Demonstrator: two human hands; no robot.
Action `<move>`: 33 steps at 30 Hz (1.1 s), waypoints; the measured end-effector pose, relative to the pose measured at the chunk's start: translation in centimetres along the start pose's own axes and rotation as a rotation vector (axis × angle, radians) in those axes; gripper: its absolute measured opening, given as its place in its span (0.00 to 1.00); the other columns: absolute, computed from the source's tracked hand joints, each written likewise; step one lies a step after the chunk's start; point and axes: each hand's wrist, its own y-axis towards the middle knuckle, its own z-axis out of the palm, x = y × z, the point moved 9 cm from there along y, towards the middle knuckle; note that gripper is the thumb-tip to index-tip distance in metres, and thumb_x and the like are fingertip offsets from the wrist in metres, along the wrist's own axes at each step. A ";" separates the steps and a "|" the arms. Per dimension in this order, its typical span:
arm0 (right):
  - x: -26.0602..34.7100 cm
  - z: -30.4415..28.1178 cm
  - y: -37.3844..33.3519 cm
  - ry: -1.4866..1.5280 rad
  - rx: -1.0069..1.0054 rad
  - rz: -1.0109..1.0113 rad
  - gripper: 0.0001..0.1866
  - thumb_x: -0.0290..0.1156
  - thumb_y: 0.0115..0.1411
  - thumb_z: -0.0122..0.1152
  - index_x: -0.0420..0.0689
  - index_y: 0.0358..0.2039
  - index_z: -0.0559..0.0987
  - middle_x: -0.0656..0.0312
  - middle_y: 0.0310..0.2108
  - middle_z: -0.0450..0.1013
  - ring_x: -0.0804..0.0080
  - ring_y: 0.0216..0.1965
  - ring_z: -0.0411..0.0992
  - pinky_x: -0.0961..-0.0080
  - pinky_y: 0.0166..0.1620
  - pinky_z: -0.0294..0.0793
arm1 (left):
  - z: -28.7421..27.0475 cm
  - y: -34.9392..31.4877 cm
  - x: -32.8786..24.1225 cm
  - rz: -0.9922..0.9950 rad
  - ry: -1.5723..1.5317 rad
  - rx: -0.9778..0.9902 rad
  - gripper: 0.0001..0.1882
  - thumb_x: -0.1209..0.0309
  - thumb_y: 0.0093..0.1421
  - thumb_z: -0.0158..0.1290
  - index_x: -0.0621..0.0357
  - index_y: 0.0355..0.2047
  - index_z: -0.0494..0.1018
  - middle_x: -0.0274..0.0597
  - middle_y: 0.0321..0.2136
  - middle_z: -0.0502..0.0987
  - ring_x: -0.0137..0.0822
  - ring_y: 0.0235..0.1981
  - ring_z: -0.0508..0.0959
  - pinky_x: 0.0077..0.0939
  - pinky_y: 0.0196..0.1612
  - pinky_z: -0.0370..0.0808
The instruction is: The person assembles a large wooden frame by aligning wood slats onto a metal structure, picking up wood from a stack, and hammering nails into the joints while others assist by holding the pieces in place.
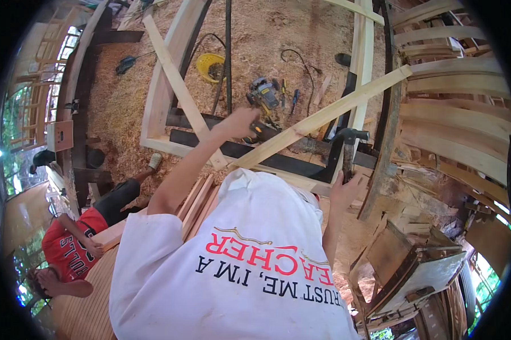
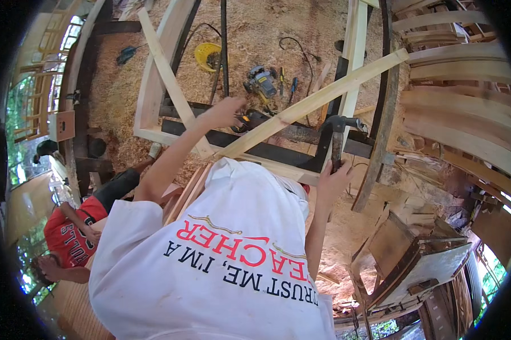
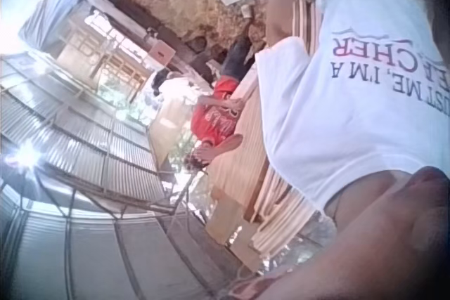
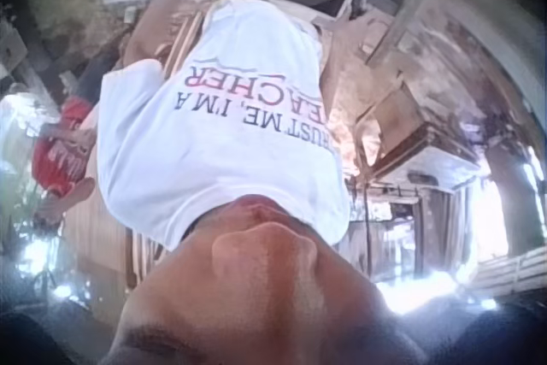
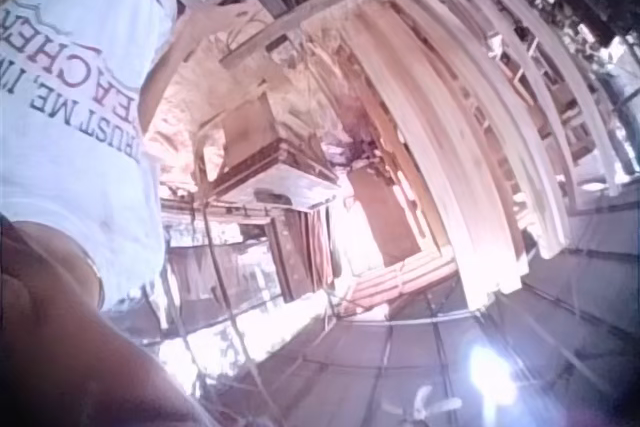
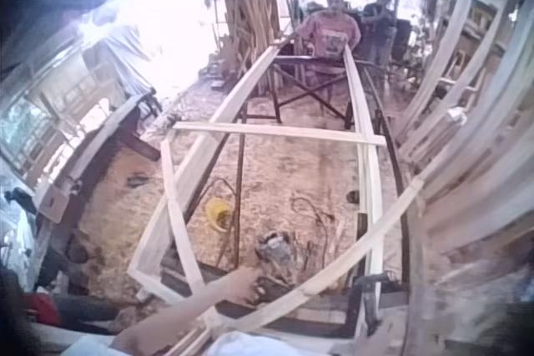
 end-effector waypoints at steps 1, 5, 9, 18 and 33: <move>0.3 0.1 0.2 -0.010 -0.046 -0.051 0.29 0.40 0.62 0.66 0.36 0.56 0.69 0.39 0.49 0.68 0.41 0.50 0.69 0.51 0.50 0.69 | 0.3 -0.1 -1.0 0.070 0.086 -0.031 0.40 0.65 0.47 0.71 0.54 0.60 0.66 0.54 0.53 0.69 0.56 0.55 0.70 0.44 0.57 0.70; 1.0 -0.7 0.1 -0.080 -0.142 -0.075 0.25 0.36 0.62 0.64 0.35 0.54 0.70 0.40 0.47 0.69 0.41 0.49 0.69 0.53 0.48 0.71 | 1.7 -1.0 -2.1 0.119 0.294 -0.085 0.39 0.67 0.44 0.71 0.57 0.58 0.68 0.58 0.49 0.69 0.57 0.54 0.70 0.45 0.55 0.71; 1.8 -1.8 0.8 -0.014 -0.089 -0.216 0.22 0.36 0.62 0.64 0.37 0.51 0.71 0.42 0.46 0.70 0.41 0.45 0.71 0.52 0.46 0.71 | 2.8 -0.1 -4.1 0.175 0.454 -0.132 0.38 0.65 0.46 0.67 0.55 0.59 0.68 0.57 0.52 0.68 0.57 0.55 0.70 0.49 0.53 0.74; 1.2 -0.7 1.7 -0.040 -0.131 -0.157 0.20 0.35 0.60 0.64 0.37 0.47 0.71 0.43 0.45 0.69 0.40 0.45 0.71 0.52 0.46 0.71 | 3.6 -0.1 -1.8 0.145 0.288 -0.143 0.44 0.67 0.47 0.69 0.53 0.64 0.63 0.59 0.53 0.64 0.61 0.58 0.66 0.49 0.59 0.69; 2.7 -0.7 2.5 -0.030 -0.182 -0.161 0.28 0.36 0.57 0.66 0.42 0.55 0.68 0.44 0.47 0.66 0.42 0.50 0.67 0.50 0.53 0.67 | -2.0 -5.2 0.5 0.038 -1.549 -0.452 0.06 0.79 0.71 0.41 0.65 0.46 0.66 0.51 0.44 0.79 0.40 0.45 0.81 0.31 0.51 0.80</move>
